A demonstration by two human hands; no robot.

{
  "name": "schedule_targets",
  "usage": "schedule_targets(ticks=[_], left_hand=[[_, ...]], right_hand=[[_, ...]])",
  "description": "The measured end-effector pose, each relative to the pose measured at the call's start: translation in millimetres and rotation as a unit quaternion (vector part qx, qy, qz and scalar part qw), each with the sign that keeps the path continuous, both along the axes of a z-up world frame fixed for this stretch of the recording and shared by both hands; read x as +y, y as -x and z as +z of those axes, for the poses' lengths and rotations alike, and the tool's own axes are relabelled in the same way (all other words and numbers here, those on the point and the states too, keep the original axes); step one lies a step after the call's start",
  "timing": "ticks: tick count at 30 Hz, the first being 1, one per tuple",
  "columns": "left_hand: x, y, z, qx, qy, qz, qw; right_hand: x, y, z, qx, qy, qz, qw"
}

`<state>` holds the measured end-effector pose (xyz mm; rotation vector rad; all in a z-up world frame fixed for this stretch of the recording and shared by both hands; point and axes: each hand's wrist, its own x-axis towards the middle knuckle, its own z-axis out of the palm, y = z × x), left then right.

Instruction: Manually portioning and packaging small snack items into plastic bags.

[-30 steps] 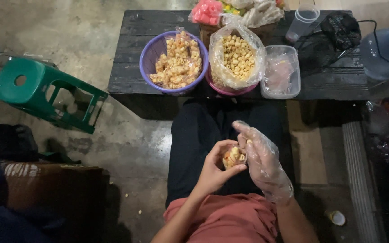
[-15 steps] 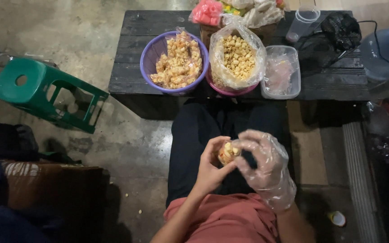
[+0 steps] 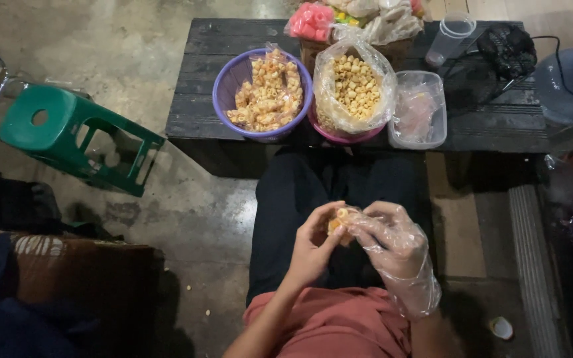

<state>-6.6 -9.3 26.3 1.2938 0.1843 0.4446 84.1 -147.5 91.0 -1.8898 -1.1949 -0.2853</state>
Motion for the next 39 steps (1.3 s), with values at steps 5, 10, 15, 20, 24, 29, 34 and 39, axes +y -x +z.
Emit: schedule_targets(ticks=[5, 10, 15, 20, 24, 29, 34, 39], left_hand=[[4.4, -0.5, -3.6, -0.023, 0.011, -0.010, 1.000], [3.4, -1.4, -2.7, -0.014, 0.028, -0.004, 1.000], [5.2, -0.8, -11.9, -0.001, 0.027, -0.007, 1.000], [7.6, -0.5, -12.4, -0.019, 0.058, -0.012, 0.998], [18.6, -5.1, -29.8, 0.025, 0.068, 0.045, 0.996], [57.9, -19.1, -32.9, 0.058, -0.022, 0.131, 0.989], [106.4, -54.0, -53.5, 0.073, -0.023, 0.186, 0.980], [160.6, -112.2, -39.4, 0.062, -0.048, 0.251, 0.965]], right_hand=[[1.6, 1.3, 9.5, -0.058, -0.012, 0.030, 0.998], [1.0, -0.5, 9.4, -0.077, -0.029, 0.053, 0.995], [0.1, -1.4, 5.9, -0.072, -0.013, 0.087, 0.993], [7.1, -3.8, 1.0, -0.097, -0.015, 0.061, 0.993], [6.3, -0.6, 7.6, -0.073, -0.020, -0.012, 0.997], [1.4, -9.5, -2.8, -0.051, -0.027, -0.046, 0.997], [-1.1, -19.7, -13.5, -0.036, -0.019, -0.066, 0.997], [-2.9, -34.5, -21.3, -0.032, -0.006, -0.086, 0.996]])
